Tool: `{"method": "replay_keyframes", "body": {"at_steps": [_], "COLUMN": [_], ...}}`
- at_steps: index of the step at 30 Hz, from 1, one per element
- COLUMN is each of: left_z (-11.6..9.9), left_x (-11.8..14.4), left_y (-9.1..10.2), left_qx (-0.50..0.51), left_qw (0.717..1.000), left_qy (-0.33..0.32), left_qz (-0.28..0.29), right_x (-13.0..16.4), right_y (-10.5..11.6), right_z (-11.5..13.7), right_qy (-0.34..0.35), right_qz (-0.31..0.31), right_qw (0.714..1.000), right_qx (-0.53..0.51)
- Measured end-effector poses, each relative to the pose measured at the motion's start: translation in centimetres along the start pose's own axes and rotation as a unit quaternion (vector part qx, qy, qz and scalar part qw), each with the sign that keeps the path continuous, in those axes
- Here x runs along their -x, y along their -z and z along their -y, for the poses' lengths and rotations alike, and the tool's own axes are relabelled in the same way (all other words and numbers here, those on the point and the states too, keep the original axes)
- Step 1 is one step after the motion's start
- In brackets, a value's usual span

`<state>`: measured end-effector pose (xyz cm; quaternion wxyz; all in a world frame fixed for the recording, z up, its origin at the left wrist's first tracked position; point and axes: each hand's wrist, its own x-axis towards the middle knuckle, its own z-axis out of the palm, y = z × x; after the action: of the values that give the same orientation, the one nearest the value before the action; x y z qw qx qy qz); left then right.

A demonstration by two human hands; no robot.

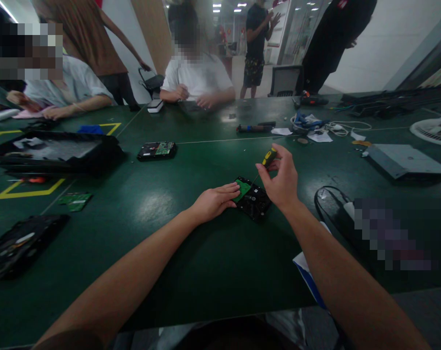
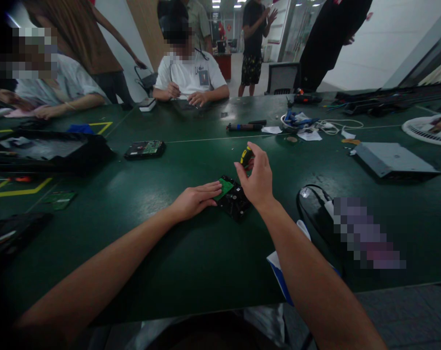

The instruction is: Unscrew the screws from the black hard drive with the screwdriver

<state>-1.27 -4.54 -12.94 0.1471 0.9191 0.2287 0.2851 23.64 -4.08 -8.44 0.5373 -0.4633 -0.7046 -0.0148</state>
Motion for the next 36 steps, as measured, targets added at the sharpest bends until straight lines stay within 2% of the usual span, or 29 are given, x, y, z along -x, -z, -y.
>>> {"method": "replay_keyframes", "body": {"at_steps": [25, 36], "left_z": [-0.07, -0.09], "left_x": [0.0, -0.05], "left_y": [0.06, 0.06], "left_qx": [0.004, 0.005], "left_qw": [1.0, 1.0], "left_qy": [0.003, -0.001], "left_qz": [0.002, -0.001], "right_x": [-0.18, -0.01], "right_y": [0.52, 0.08], "right_z": [0.87, 0.61], "right_qy": [0.005, 0.005], "right_qz": [0.014, 0.017], "right_qw": [1.0, 1.0], "right_qx": [0.013, 0.008]}}
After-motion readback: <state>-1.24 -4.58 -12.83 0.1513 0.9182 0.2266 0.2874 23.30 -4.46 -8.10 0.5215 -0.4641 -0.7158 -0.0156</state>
